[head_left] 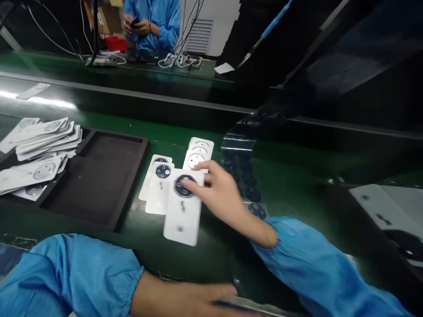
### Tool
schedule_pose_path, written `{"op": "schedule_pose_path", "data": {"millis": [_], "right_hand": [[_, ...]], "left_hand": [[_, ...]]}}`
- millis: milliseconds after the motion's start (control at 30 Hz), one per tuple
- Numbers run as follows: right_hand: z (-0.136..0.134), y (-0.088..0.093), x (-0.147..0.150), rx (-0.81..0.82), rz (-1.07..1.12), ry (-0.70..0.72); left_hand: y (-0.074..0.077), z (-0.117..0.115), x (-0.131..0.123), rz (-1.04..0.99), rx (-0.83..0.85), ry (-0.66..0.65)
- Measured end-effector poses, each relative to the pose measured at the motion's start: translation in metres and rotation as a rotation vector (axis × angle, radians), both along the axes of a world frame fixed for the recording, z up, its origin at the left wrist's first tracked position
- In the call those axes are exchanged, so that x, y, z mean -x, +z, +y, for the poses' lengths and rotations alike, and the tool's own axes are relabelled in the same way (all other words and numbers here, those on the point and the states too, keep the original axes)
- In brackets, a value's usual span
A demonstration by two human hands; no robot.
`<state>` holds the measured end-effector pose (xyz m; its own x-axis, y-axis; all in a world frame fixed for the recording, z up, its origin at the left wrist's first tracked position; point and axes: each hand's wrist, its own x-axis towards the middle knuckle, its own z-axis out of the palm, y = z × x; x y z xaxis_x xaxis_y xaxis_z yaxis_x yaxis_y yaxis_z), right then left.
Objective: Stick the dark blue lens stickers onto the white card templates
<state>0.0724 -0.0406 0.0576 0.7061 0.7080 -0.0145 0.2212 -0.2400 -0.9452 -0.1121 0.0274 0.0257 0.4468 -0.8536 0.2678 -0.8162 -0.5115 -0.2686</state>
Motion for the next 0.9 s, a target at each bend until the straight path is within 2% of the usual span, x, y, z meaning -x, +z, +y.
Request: {"op": "schedule_pose_path", "data": {"millis": [100,133,200,267,367,467,533,600,700,800,900], "right_hand": [[0.05,-0.014,0.0,0.058,-0.66,0.101],[0.06,-0.019,-0.003,0.111,-0.859,0.142],[0.061,-0.026,-0.014,0.162,-1.093,0.158],[0.036,-0.028,-0.032,0.131,-1.114,0.149],[-0.037,-0.029,-0.061,0.079,-0.879,0.051],[-0.113,-0.033,-0.074,0.096,-0.496,-0.178],[-0.145,-0.039,-0.07,0.07,-0.408,-0.176],[-0.158,-0.045,-0.06,0.077,-0.471,0.016],[-0.157,-0.049,-0.044,0.214,-0.689,0.334],[-0.152,-0.05,-0.036,0.301,-0.874,0.374],[-0.151,-0.05,-0.034,0.255,-0.988,0.36]], "left_hand": [[0.004,-0.004,-0.012,0.159,0.041,0.179],[0.001,-0.006,-0.014,0.194,0.047,0.211],[-0.009,-0.012,-0.017,0.239,0.04,0.237],[-0.022,-0.016,-0.017,0.228,0.05,0.204],[-0.033,-0.019,-0.016,0.189,0.127,0.126],[-0.031,-0.019,-0.016,0.24,0.272,0.16],[-0.027,-0.019,-0.017,0.32,0.318,0.252],[-0.024,-0.019,-0.018,0.405,0.294,0.317],[-0.026,-0.022,-0.019,0.5,0.225,0.325],[-0.031,-0.025,-0.018,0.553,0.21,0.332],[-0.033,-0.027,-0.019,0.582,0.231,0.354]]}}
